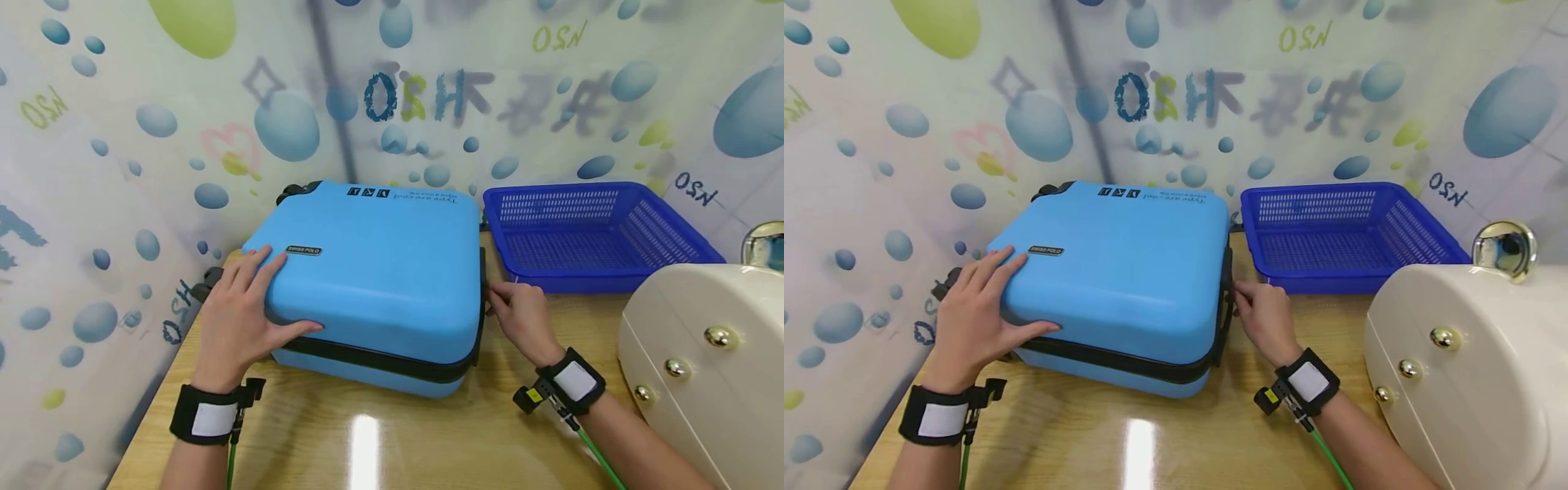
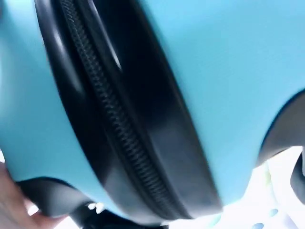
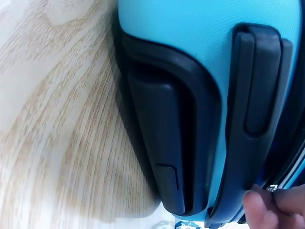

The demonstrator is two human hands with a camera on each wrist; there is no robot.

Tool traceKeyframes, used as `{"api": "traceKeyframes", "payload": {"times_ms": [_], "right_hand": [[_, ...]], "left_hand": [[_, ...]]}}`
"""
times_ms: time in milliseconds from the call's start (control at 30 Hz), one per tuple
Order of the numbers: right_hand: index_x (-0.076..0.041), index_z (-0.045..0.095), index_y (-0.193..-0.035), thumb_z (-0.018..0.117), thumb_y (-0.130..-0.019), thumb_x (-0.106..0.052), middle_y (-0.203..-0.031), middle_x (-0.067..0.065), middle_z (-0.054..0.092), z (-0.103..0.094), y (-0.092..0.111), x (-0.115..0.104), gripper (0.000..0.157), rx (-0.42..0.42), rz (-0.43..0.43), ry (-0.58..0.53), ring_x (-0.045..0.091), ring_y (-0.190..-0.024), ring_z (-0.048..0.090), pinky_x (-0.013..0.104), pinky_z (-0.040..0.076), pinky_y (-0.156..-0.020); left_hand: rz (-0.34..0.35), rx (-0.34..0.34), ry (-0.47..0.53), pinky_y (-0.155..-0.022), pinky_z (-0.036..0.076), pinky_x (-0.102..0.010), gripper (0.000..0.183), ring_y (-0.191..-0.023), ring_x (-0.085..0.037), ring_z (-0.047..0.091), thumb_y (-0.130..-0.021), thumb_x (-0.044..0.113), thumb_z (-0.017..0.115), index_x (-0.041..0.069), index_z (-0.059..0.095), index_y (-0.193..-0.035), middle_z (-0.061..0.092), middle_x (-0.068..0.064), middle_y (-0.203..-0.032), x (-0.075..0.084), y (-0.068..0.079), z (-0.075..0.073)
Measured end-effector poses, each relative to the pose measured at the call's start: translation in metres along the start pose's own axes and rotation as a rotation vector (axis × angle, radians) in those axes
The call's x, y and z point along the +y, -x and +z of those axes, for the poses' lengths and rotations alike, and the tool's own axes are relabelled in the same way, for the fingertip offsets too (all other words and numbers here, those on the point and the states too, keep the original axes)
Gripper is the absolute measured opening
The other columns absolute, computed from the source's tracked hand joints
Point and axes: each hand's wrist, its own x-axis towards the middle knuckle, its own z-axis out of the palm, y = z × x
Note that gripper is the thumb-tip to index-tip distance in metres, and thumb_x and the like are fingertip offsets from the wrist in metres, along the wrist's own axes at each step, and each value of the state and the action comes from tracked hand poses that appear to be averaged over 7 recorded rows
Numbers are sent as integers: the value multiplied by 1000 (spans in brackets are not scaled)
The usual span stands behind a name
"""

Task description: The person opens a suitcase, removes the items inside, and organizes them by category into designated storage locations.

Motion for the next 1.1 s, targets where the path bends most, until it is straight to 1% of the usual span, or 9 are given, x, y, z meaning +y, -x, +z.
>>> {"api": "traceKeyframes", "payload": {"times_ms": [133,267,367,467,633,733,767,967,1100], "right_hand": [[0,76,-103,60,-95,-2,-75,14,74,-2,0,0,19,10,16,12,20,-60,67,20,42,-47],[1,75,-109,62,-95,-3,-72,12,74,-6,3,-1,20,18,31,16,12,-57,62,20,42,-48],[-1,77,-102,63,-94,-3,-69,10,73,-10,6,-2,16,29,14,15,12,-56,62,21,44,-50],[-4,78,-98,63,-94,-2,-65,8,71,-15,9,-3,16,34,-3,23,14,-55,63,21,44,-48],[-5,76,-109,62,-95,-3,-67,6,72,-23,19,-6,20,22,-4,28,9,-54,62,21,43,-44],[-5,75,-111,61,-96,-6,-70,5,73,-27,25,-9,20,9,4,17,3,-52,60,20,42,-42],[-5,76,-109,61,-97,-8,-71,5,73,-28,27,-10,20,4,8,14,2,-51,60,20,41,-41],[-14,76,-83,62,-96,-9,-64,-5,69,-33,39,-23,20,-23,13,22,-1,-47,54,18,36,-39],[-15,76,-83,66,-93,-7,-64,-8,69,-30,48,-34,16,-61,-51,9,-6,-47,52,16,34,-39]], "left_hand": [[-3,43,-52,-92,51,-54,116,-125,-39,53,-60,97,51,13,57,-139,55,-16,-142,13,4,0],[-33,79,-104,-95,51,-54,116,-125,-41,54,-60,98,49,11,58,-137,57,-18,-139,31,8,-2],[-65,125,-129,-94,51,-54,115,-123,-43,56,-57,96,54,11,60,-135,59,-19,-136,44,9,-2],[-89,148,-157,-94,51,-54,115,-121,-44,57,-53,94,60,12,60,-134,60,-20,-134,54,9,0],[-123,144,-174,-96,50,-55,117,-120,-44,56,-49,89,69,11,59,-135,59,-22,-134,64,8,4],[-135,143,-186,-96,50,-56,117,-119,-44,56,-49,87,71,10,58,-136,59,-22,-134,66,7,5],[-137,144,-188,-96,50,-56,117,-119,-44,56,-49,87,71,10,58,-136,59,-22,-135,67,7,5],[-141,141,-213,-95,50,-57,118,-119,-45,56,-50,89,70,10,57,-137,57,-23,-136,70,4,9],[-142,165,-244,-94,50,-57,119,-117,-45,58,-50,91,66,9,58,-136,59,-25,-133,75,1,15]]}}
